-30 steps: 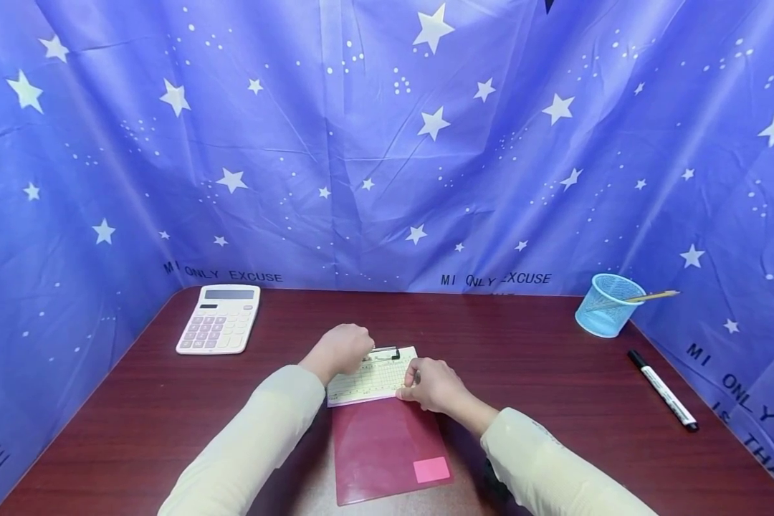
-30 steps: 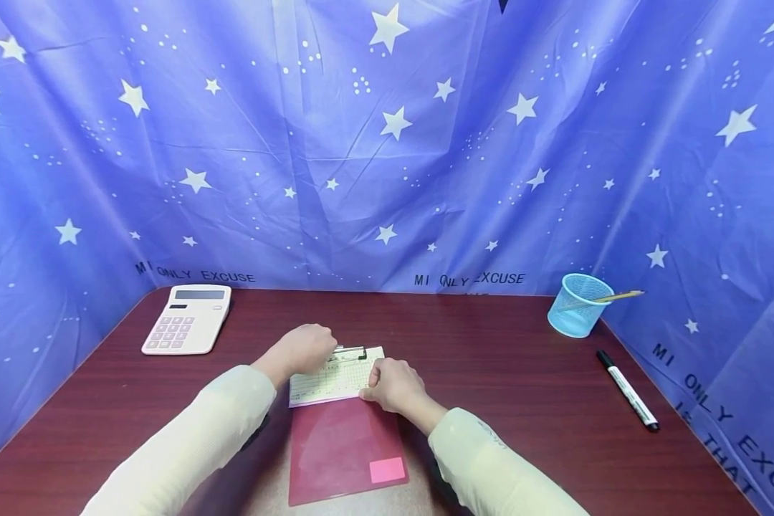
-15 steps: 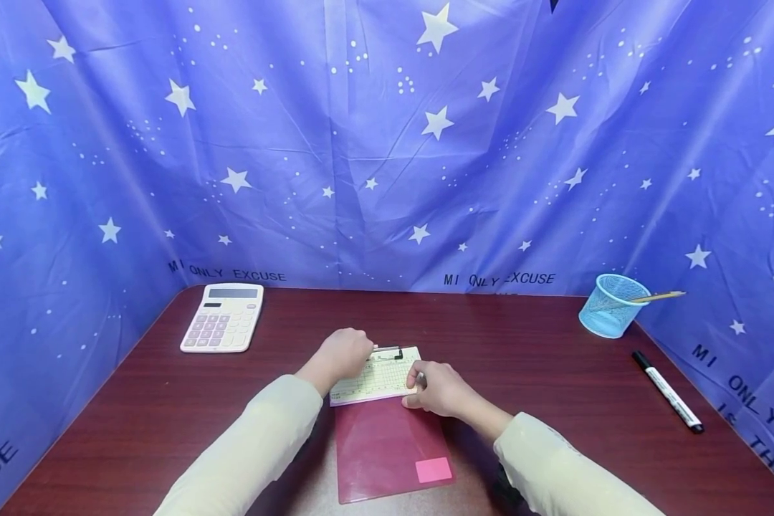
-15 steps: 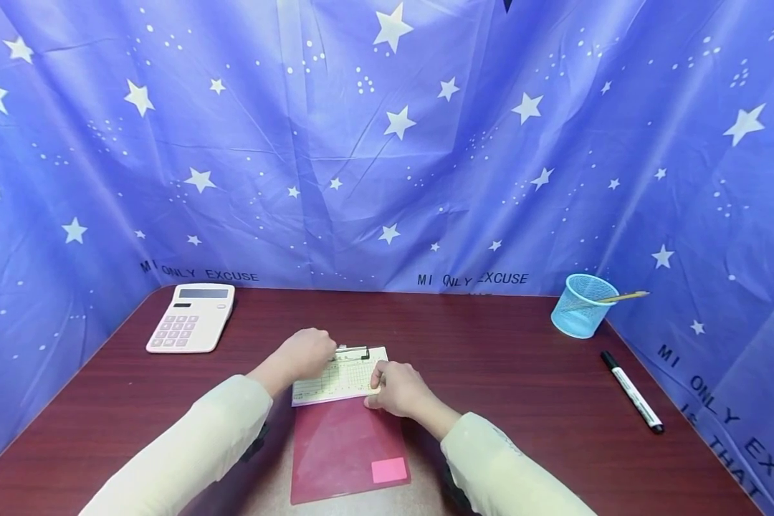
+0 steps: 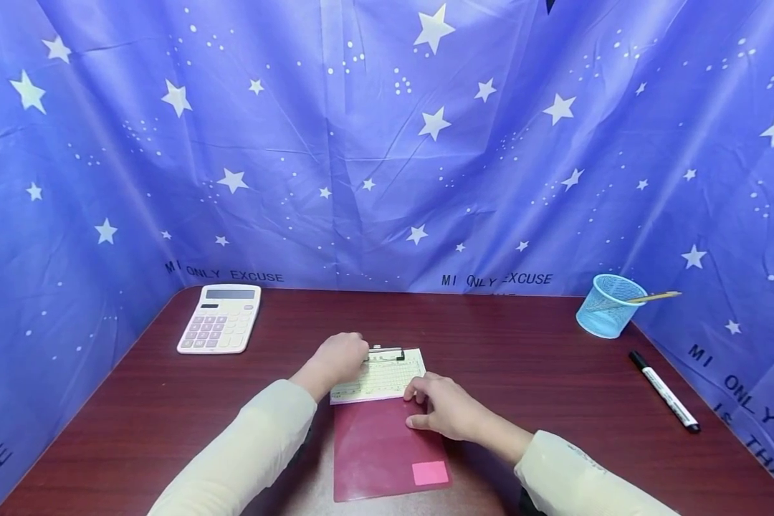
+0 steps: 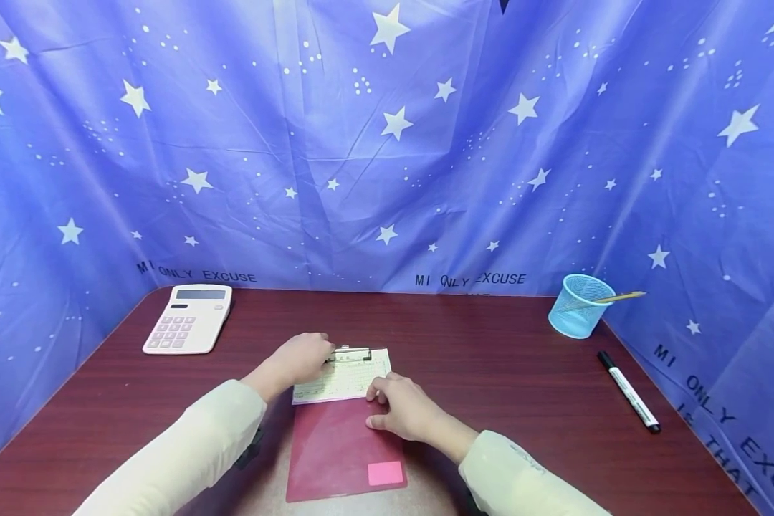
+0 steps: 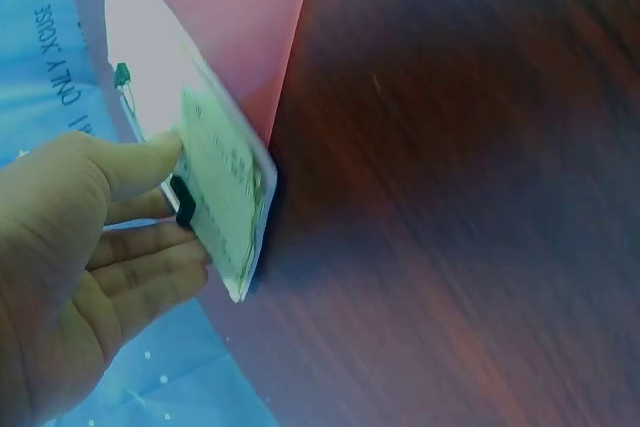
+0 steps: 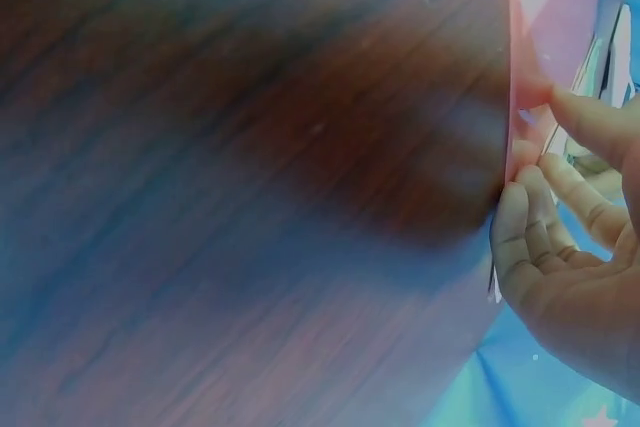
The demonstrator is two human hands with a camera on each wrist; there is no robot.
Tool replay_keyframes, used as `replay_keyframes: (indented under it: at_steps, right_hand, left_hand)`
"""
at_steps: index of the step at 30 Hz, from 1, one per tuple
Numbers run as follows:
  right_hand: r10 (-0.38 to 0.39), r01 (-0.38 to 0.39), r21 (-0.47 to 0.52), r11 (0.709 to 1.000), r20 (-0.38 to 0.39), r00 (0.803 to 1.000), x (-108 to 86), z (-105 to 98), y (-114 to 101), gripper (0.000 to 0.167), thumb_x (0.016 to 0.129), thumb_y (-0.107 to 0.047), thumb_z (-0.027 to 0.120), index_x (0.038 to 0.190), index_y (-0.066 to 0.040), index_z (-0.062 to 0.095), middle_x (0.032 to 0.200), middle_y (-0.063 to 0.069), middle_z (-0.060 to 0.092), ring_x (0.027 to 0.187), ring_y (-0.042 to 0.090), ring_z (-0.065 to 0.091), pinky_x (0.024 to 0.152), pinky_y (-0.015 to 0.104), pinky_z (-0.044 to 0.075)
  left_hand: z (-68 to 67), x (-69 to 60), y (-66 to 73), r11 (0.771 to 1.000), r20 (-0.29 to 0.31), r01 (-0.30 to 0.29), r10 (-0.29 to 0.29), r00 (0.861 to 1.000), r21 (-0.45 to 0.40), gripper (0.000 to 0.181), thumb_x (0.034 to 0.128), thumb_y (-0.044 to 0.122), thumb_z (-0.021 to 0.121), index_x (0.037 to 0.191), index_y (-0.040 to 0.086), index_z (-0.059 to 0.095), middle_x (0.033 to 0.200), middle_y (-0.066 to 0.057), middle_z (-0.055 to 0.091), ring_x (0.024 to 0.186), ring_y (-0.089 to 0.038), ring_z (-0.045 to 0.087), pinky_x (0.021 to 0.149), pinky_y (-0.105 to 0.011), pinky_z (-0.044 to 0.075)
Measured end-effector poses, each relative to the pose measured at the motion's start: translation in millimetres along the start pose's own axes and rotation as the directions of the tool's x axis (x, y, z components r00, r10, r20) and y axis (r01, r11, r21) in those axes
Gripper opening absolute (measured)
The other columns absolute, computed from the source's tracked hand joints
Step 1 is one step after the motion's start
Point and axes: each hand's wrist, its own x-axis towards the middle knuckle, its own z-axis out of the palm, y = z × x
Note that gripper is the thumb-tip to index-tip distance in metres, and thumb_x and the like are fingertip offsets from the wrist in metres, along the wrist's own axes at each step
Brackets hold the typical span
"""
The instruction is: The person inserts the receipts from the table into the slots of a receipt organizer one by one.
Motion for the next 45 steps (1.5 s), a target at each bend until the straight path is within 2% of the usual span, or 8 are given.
replay_keyframes:
  at_steps: [3, 8, 15, 21, 29, 36, 39, 45]
  right_hand:
    - [0.007, -0.007, -0.004, 1.000, -0.001, 1.000, -1.6, -1, 2, 0.028, 0.079, -0.014, 0.087, 0.097, -0.009, 0.066, 0.085, -0.002, 0.056, 0.077, 0.013, 0.054, 0.070, 0.030, 0.048]
    - [0.023, -0.022, -0.006, 1.000, 0.003, 1.000, -4.2, -6, 10, 0.028, 0.079, -0.015, 0.087, 0.097, -0.010, 0.066, 0.086, -0.002, 0.056, 0.078, 0.012, 0.054, 0.071, 0.029, 0.048]
    - [0.054, -0.055, 0.025, 0.998, 0.016, 0.998, -6.0, -13, 27, 0.029, 0.079, -0.016, 0.087, 0.099, -0.011, 0.066, 0.087, -0.002, 0.057, 0.076, 0.010, 0.052, 0.069, 0.027, 0.048]
    - [0.044, -0.045, 0.026, 0.999, 0.013, 0.999, -4.0, -13, 32, 0.029, 0.079, -0.018, 0.087, 0.097, -0.011, 0.066, 0.085, -0.003, 0.056, 0.077, 0.011, 0.053, 0.070, 0.028, 0.047]
    - [0.038, -0.039, 0.030, 0.999, 0.014, 0.999, 0.3, -15, 36, 0.029, 0.078, -0.019, 0.088, 0.095, -0.012, 0.066, 0.084, -0.003, 0.057, 0.078, 0.013, 0.054, 0.069, 0.026, 0.047]
    - [0.047, -0.047, 0.050, 0.998, 0.014, 0.999, 2.4, -18, 39, 0.030, 0.077, -0.019, 0.089, 0.094, -0.012, 0.066, 0.083, -0.003, 0.057, 0.076, 0.011, 0.053, 0.067, 0.025, 0.046]
    - [0.042, -0.042, 0.053, 0.998, 0.010, 0.999, 3.3, -18, 40, 0.030, 0.076, -0.019, 0.089, 0.094, -0.011, 0.067, 0.082, -0.003, 0.057, 0.074, 0.010, 0.052, 0.066, 0.024, 0.046]
    - [0.039, -0.038, 0.057, 0.998, -0.018, 0.999, 2.0, -18, 43, 0.028, 0.077, -0.018, 0.088, 0.095, -0.010, 0.068, 0.081, -0.002, 0.059, 0.072, 0.009, 0.053, 0.066, 0.024, 0.046]
  left_hand:
    - [2.3, 4.4, 5.4, 1.000, -0.011, -0.001, 0.001, 1.000, 0.020, 0.010, 0.0884, 0.012, 0.073, 0.085, 0.003, 0.073, 0.089, -0.012, 0.070, 0.086, -0.027, 0.070, 0.079, -0.041, 0.059]
    - [5.1, 14.1, 13.6, 0.998, -0.010, 0.009, -0.008, 1.000, 0.068, 0.009, 0.0903, 0.010, 0.069, 0.087, 0.004, 0.075, 0.095, -0.011, 0.071, 0.090, -0.025, 0.070, 0.083, -0.038, 0.059]
    - [10.0, 24.1, 22.2, 0.998, -0.024, 0.028, -0.026, 0.999, 0.064, 0.011, 0.0905, 0.010, 0.067, 0.089, 0.002, 0.074, 0.095, -0.010, 0.069, 0.092, -0.026, 0.069, 0.084, -0.037, 0.058]
    - [11.1, 27.2, 26.6, 0.995, -0.016, 0.046, -0.044, 0.999, 0.088, 0.014, 0.0915, 0.009, 0.064, 0.099, 0.002, 0.073, 0.096, -0.009, 0.066, 0.093, -0.025, 0.066, 0.082, -0.036, 0.059]
    - [9.6, 32.3, 28.1, 0.992, 0.012, 0.098, -0.100, 0.995, 0.077, 0.019, 0.0936, 0.009, 0.062, 0.108, 0.002, 0.072, 0.104, -0.009, 0.064, 0.101, -0.024, 0.065, 0.086, -0.036, 0.058]
    - [9.3, 32.6, 28.7, 0.989, 0.037, 0.129, -0.132, 0.991, 0.076, 0.026, 0.0956, 0.016, 0.062, 0.117, 0.004, 0.070, 0.110, -0.007, 0.064, 0.107, -0.022, 0.064, 0.086, -0.037, 0.059]
    - [10.1, 31.6, 26.6, 0.989, 0.030, 0.138, -0.139, 0.990, 0.050, 0.034, 0.0964, 0.022, 0.064, 0.126, 0.006, 0.068, 0.120, -0.008, 0.065, 0.113, -0.023, 0.064, 0.086, -0.040, 0.059]
    - [13.1, 28.4, 22.2, 0.984, -0.001, 0.180, -0.180, 0.984, -0.012, 0.050, 0.0999, 0.033, 0.060, 0.143, 0.008, 0.058, 0.141, -0.011, 0.059, 0.128, -0.028, 0.058, 0.097, -0.044, 0.053]
